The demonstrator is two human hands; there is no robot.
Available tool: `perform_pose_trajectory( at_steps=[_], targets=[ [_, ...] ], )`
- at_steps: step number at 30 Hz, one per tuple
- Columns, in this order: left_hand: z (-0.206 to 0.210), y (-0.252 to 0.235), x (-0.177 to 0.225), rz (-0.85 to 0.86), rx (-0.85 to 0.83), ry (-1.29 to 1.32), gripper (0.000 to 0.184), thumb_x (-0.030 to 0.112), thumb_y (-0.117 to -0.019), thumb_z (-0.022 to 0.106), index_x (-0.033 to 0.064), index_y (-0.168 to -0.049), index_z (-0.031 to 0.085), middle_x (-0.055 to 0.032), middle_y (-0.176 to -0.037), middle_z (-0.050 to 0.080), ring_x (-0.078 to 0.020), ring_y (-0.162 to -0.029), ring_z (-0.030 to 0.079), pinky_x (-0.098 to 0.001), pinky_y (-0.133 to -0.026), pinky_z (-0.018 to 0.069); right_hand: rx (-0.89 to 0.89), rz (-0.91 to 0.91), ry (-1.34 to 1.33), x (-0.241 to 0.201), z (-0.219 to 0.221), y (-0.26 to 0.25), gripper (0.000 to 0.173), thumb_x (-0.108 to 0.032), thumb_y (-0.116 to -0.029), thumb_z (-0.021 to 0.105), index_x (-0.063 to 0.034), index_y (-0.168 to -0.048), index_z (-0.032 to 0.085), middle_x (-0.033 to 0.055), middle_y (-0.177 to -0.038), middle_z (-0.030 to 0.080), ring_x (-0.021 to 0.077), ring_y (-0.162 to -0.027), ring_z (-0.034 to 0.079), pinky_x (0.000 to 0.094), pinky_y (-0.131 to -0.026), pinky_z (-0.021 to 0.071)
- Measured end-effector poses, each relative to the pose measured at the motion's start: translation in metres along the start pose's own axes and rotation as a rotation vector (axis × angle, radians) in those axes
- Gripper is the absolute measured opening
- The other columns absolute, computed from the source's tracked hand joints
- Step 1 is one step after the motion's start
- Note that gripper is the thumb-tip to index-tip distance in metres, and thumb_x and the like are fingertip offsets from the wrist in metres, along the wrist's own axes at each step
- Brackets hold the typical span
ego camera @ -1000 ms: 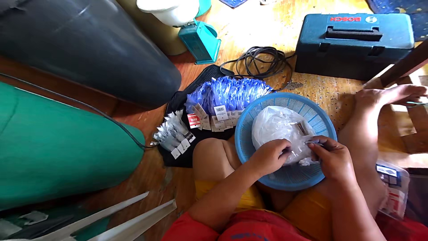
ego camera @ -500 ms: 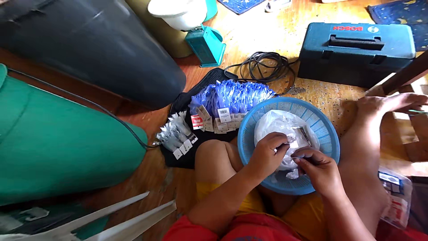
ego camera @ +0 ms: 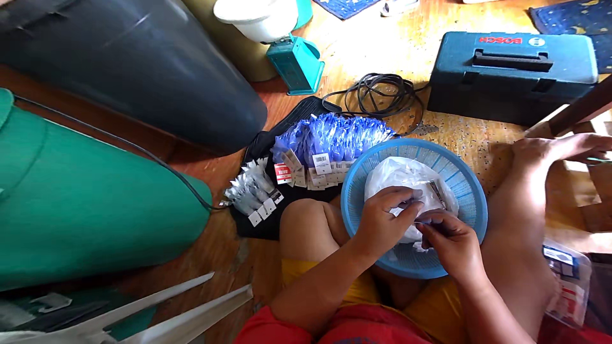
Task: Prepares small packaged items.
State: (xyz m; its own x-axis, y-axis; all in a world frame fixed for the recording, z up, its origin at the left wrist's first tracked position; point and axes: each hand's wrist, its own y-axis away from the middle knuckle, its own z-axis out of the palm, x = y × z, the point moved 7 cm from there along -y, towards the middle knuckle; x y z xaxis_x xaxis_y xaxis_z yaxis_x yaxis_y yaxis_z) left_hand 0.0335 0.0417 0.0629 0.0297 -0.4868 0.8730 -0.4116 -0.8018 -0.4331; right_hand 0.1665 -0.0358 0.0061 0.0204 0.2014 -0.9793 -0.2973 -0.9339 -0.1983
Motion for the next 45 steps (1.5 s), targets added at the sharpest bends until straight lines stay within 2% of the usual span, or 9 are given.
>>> perform_pose_trajectory(
  at_steps=[14,17,20,22,29,34,37,41,45],
  targets=[
    [-0.006,0.001,-0.007,-0.068,0.018,0.021,0.012,0.001,-0.0921,0.069,-0.0029,-0.101,0.076,-0.0083,-0.095,0.075,-0.0076,-0.086,0.072,-0.0227,-0.081,0.0609,-0.005,0.044,0.07,0.007,0.002,0.0,0.009,-0.003,-0.0923,0.068,-0.002,-0.099,0.074,0.0028,-0.097,0.07,0.0038,-0.062,0.063,0.0195,-0.054,0.0576],
    [-0.004,0.001,-0.009,-0.088,0.016,0.08,0.023,-0.002,-0.0914,0.068,-0.008,-0.113,0.07,-0.009,-0.096,0.076,-0.0106,-0.086,0.073,-0.0263,-0.082,0.0619,-0.009,0.034,0.058,0.009,0.002,-0.001,0.009,-0.002,-0.0921,0.068,-0.0025,-0.098,0.074,0.0032,-0.099,0.071,0.0042,-0.064,0.064,0.0195,-0.055,0.058],
    [-0.002,0.0,-0.009,-0.115,-0.003,0.11,0.041,-0.002,-0.092,0.068,-0.01,-0.131,0.058,-0.0087,-0.097,0.076,-0.0118,-0.088,0.074,-0.0287,-0.085,0.0616,-0.014,-0.01,0.026,0.006,0.0,-0.002,0.008,-0.004,-0.0908,0.07,-0.0039,-0.096,0.076,0.007,-0.113,0.068,0.004,-0.076,0.066,0.0182,-0.064,0.059],
    [-0.001,0.0,-0.008,-0.112,-0.012,0.114,0.046,-0.003,-0.0917,0.068,-0.0106,-0.135,0.054,-0.0093,-0.097,0.076,-0.0122,-0.088,0.074,-0.0289,-0.085,0.0617,-0.02,-0.022,-0.005,0.005,-0.003,-0.004,0.007,-0.009,-0.0905,0.072,-0.008,-0.095,0.077,0.0064,-0.12,0.065,0.0028,-0.082,0.065,0.0172,-0.068,0.0578],
    [0.007,0.001,0.0,-0.072,-0.067,0.101,0.044,-0.003,-0.092,0.068,-0.0133,-0.133,0.054,-0.0103,-0.099,0.076,-0.0117,-0.089,0.074,-0.0279,-0.085,0.0618,-0.038,-0.071,-0.232,0.0,-0.012,-0.007,0.007,-0.018,-0.0925,0.075,-0.0148,-0.098,0.078,0.0025,-0.125,0.064,0.0041,-0.087,0.065,0.0194,-0.072,0.0581],
    [0.011,0.002,0.003,-0.046,-0.087,0.094,0.041,-0.004,-0.0909,0.068,-0.015,-0.128,0.057,-0.0117,-0.098,0.076,-0.0129,-0.088,0.074,-0.0286,-0.084,0.0623,-0.022,-0.119,-0.191,-0.004,-0.009,-0.006,0.008,-0.015,-0.0929,0.073,-0.0134,-0.099,0.078,0.0032,-0.126,0.064,0.0058,-0.094,0.066,0.0202,-0.077,0.0592],
    [0.011,0.002,0.003,-0.047,-0.084,0.088,0.041,-0.004,-0.0902,0.068,-0.0153,-0.128,0.057,-0.0122,-0.098,0.076,-0.0131,-0.089,0.074,-0.0282,-0.085,0.062,-0.018,-0.158,-0.152,-0.007,-0.007,-0.005,0.007,-0.015,-0.0926,0.074,-0.0152,-0.098,0.078,0.0011,-0.124,0.065,0.0059,-0.1,0.065,0.0206,-0.084,0.058],
    [0.012,0.004,0.002,-0.036,-0.081,0.088,0.042,-0.004,-0.0898,0.07,-0.0153,-0.128,0.057,-0.0117,-0.098,0.076,-0.013,-0.088,0.074,-0.0285,-0.085,0.062,-0.025,-0.214,-0.173,-0.01,-0.008,-0.005,0.007,-0.024,-0.0929,0.075,-0.022,-0.098,0.079,-0.0032,-0.125,0.065,0.0082,-0.114,0.061,0.0255,-0.098,0.0526],
    [0.018,0.006,0.006,-0.025,-0.106,0.123,0.04,-0.005,-0.0897,0.069,-0.0169,-0.126,0.057,-0.0124,-0.097,0.076,-0.0129,-0.088,0.074,-0.0285,-0.085,0.0619,0.014,-0.225,-0.248,-0.014,-0.01,-0.005,0.008,-0.023,-0.0935,0.074,-0.0203,-0.098,0.08,-0.0032,-0.123,0.067,0.0083,-0.114,0.062,0.0253,-0.097,0.0527]
  ],
)
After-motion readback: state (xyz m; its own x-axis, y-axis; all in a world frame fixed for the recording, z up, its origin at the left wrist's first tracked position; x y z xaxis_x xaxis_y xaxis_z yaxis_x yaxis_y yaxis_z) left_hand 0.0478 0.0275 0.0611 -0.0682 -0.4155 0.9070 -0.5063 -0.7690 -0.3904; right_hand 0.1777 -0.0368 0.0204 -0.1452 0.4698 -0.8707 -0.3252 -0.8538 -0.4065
